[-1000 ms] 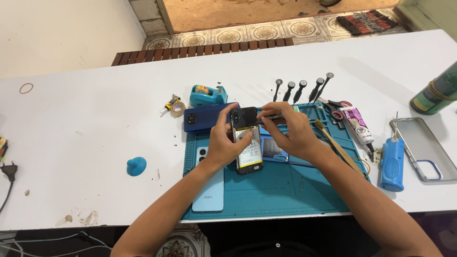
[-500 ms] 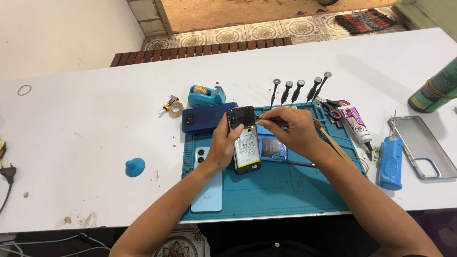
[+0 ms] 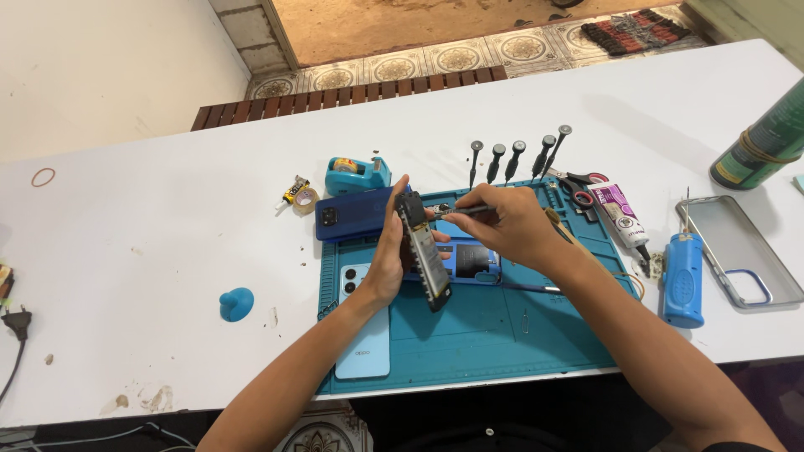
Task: The person uses a screwdriver to remove screws from the back of a disassembled smartphone. They place the screws on the work mat and continue unscrewing additional fasteners from different locations on the phone's frame.
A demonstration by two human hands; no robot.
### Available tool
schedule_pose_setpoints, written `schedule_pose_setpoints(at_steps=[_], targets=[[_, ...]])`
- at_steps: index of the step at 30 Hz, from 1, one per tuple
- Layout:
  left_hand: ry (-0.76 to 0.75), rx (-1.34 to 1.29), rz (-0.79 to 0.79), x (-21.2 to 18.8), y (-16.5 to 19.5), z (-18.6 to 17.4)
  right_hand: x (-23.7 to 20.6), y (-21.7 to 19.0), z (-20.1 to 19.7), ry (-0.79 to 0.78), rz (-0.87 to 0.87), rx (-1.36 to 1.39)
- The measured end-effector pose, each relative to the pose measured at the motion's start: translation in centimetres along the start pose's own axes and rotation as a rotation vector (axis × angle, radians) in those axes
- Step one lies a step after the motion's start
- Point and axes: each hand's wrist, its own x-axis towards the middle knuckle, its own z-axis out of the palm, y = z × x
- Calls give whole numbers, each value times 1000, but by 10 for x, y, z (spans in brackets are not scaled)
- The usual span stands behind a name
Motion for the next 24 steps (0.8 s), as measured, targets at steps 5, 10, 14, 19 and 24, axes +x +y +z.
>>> schedule_pose_setpoints(at_steps=[5,10,14,19,24], targets=[[27,15,11,0,-1,1,-2,-4,-1,17,-51,-275],[50,-42,17,2,0,-2,-1,-5,-6,-98,-62,-171],[49,5,41,1,-1,0,-3,-3,-3,-130,105,-317],[41,-49,25,2,-1,-1,-4,1,-1,-72,-27,-137],[-50,-99,20,-1,1,-2,-4,3,1,-105,52,-243]])
